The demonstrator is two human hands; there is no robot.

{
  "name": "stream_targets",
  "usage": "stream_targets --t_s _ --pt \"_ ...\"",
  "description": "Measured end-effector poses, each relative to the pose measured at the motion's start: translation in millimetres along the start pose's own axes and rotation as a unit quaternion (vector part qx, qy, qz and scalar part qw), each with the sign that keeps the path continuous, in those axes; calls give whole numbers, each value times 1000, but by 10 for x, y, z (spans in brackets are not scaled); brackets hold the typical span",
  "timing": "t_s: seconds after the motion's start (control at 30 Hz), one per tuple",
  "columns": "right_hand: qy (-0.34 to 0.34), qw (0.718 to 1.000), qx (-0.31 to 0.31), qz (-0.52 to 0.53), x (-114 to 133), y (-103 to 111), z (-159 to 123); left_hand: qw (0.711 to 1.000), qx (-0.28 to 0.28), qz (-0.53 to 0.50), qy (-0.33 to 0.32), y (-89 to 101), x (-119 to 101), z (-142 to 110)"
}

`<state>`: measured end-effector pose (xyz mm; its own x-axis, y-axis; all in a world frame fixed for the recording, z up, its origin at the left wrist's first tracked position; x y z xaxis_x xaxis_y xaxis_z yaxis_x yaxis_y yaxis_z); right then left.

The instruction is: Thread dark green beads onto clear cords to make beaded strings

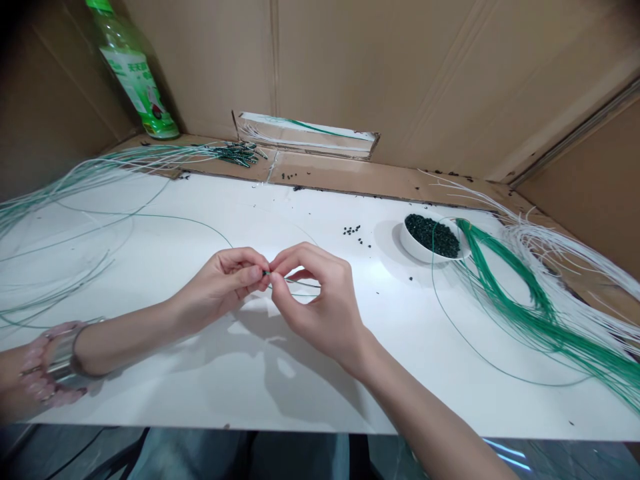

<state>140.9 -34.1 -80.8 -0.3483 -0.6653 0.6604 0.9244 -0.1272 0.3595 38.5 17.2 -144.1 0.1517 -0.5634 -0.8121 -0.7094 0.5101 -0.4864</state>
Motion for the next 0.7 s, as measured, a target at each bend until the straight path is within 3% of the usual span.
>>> stream_targets --t_s 0.57,0.7 --pt "1 1000 16 -21 27 10 11 993 -35 104 -53 72 -82 -27" --pt "-5 1000 13 -10 17 8 11 995 -31 84 -47 68 -75 -28"
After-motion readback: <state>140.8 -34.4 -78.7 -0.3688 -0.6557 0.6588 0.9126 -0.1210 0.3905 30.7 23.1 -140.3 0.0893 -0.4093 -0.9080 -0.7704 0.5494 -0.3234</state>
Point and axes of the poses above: each hand's wrist, its own z-axis towards the middle knuckle, its own y-axis out of the back of the hand, x = y × z, the point moved 7 cm from there along z, towards the middle knuckle, and after that the axes turned 15 degrees about y, right-handed, at the moved point
